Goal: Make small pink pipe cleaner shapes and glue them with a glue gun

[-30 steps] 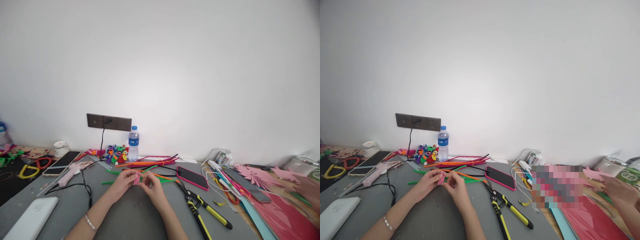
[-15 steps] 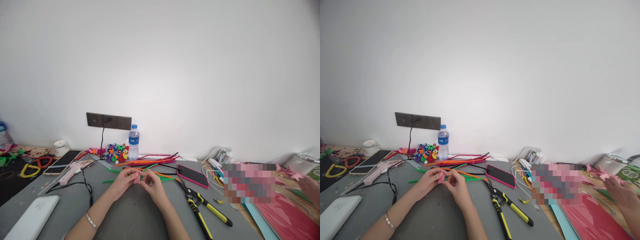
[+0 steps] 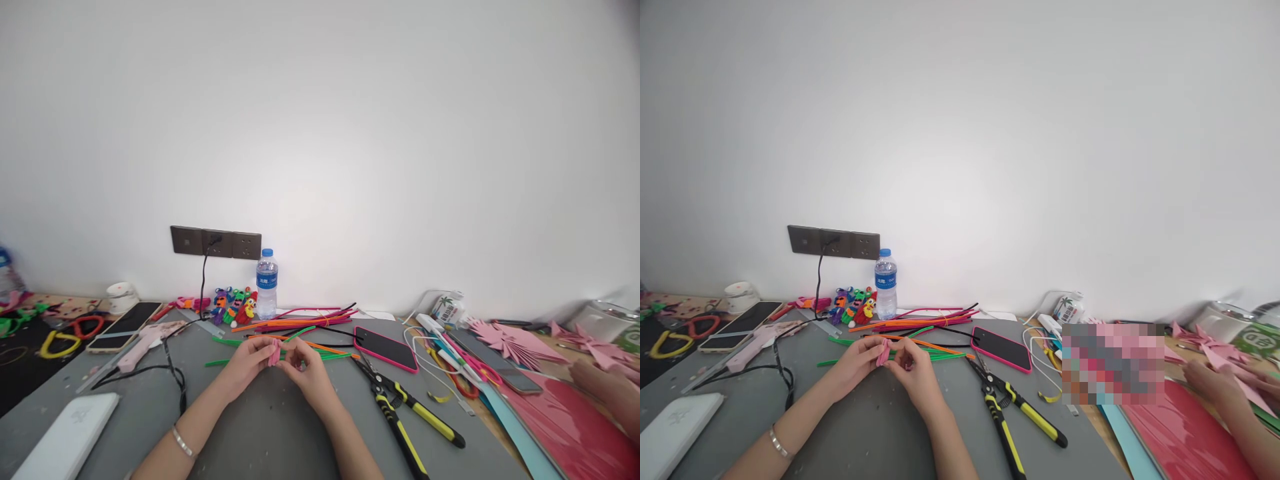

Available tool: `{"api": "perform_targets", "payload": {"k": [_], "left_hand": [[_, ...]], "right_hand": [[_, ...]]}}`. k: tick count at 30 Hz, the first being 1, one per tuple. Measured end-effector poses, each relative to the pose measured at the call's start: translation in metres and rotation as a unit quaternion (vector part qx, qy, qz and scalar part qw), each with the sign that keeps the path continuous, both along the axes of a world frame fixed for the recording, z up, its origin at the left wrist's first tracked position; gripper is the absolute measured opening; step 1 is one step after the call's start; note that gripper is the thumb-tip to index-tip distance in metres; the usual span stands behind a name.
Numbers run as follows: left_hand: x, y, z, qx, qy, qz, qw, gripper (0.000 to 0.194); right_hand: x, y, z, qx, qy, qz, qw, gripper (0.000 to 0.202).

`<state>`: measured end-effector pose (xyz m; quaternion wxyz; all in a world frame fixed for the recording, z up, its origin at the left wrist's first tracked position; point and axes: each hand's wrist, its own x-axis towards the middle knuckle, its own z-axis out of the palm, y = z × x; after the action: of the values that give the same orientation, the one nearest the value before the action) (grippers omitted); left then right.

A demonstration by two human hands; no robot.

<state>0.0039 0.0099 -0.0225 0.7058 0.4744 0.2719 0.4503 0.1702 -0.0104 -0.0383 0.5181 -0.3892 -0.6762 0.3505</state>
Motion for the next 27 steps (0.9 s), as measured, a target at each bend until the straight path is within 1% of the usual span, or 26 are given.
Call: {"api": "perform_targets", "payload": {"k": [10, 14, 27], "left_hand": [[-0.0001, -0.0005, -0.0006, -0.014, 0.006, 0.010, 1.000, 0.020], [0.0003, -0.0014, 0.0015, -0.008, 0.006, 0.009, 1.000, 0.021], [-0.0010, 0.0005, -0.0019, 0.000, 0.028, 0.008, 1.000, 0.021]], "right_hand": [[-0.0003, 0.0014, -0.0010, -0.011, 0.015, 0.009, 1.000, 0.021], [-0.0009, 0.0000, 0.0019, -0.013, 0.012, 0.005, 1.000, 0.021], [0.0000, -0.0015, 0.0044, -0.018, 0.008, 0.008, 1.000, 0.021]]}}
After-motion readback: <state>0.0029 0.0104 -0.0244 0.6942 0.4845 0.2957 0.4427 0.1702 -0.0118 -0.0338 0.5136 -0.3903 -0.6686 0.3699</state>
